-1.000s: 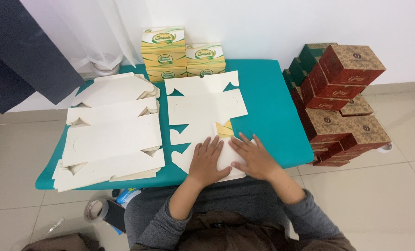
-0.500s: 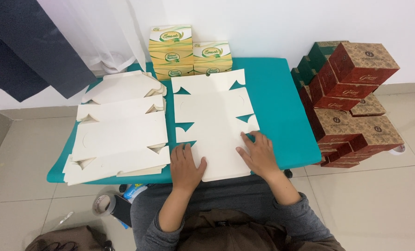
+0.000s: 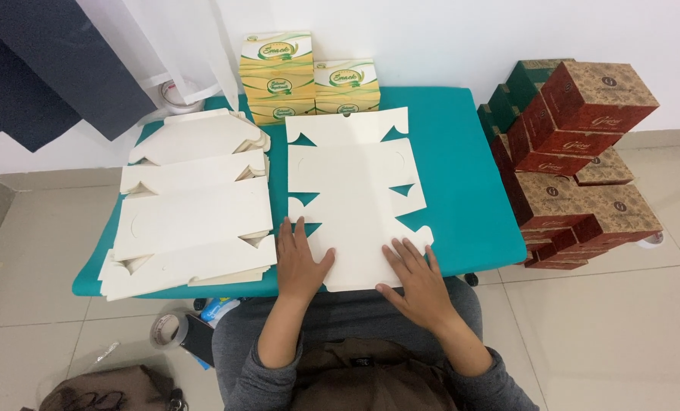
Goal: The person assembles a flat cardboard box by folding the side flaps and inserting the lid. The finished box is placed on a stack of similar boxes on the table.
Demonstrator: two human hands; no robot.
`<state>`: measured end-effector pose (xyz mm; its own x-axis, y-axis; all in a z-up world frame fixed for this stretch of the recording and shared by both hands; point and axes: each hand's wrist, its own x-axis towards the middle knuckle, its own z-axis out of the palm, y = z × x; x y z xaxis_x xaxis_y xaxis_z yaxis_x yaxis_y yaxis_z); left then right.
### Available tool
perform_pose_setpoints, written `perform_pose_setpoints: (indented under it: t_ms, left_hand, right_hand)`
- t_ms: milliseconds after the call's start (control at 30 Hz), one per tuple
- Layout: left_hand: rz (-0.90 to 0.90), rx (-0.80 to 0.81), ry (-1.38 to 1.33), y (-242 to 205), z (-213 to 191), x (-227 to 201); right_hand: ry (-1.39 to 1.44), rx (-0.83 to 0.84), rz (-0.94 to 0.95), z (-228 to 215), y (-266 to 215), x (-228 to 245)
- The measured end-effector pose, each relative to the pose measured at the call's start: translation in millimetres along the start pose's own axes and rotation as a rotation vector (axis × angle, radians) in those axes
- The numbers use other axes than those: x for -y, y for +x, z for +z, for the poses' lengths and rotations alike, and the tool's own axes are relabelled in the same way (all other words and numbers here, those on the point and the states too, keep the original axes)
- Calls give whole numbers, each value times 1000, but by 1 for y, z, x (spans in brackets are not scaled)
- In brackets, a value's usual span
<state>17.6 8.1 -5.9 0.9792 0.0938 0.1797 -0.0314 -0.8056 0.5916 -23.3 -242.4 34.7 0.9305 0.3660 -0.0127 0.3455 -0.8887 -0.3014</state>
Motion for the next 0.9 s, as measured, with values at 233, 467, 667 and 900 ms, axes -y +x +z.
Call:
perform_pose_setpoints:
  t_ms: [233, 467, 667, 900]
  left_hand:
    - [412, -74, 197, 19, -11, -21]
    - [394, 260, -375, 37, -46, -39]
    - [404, 323, -575, 53, -17, -21]
    - [357, 348, -576, 52, -12, -20]
  right_hand:
    - [-8, -1, 25, -7, 2, 4]
    - [-24, 123, 28, -21, 13, 28]
    - [25, 156, -99, -16, 33, 58]
    - [40, 84, -154, -18, 65, 69]
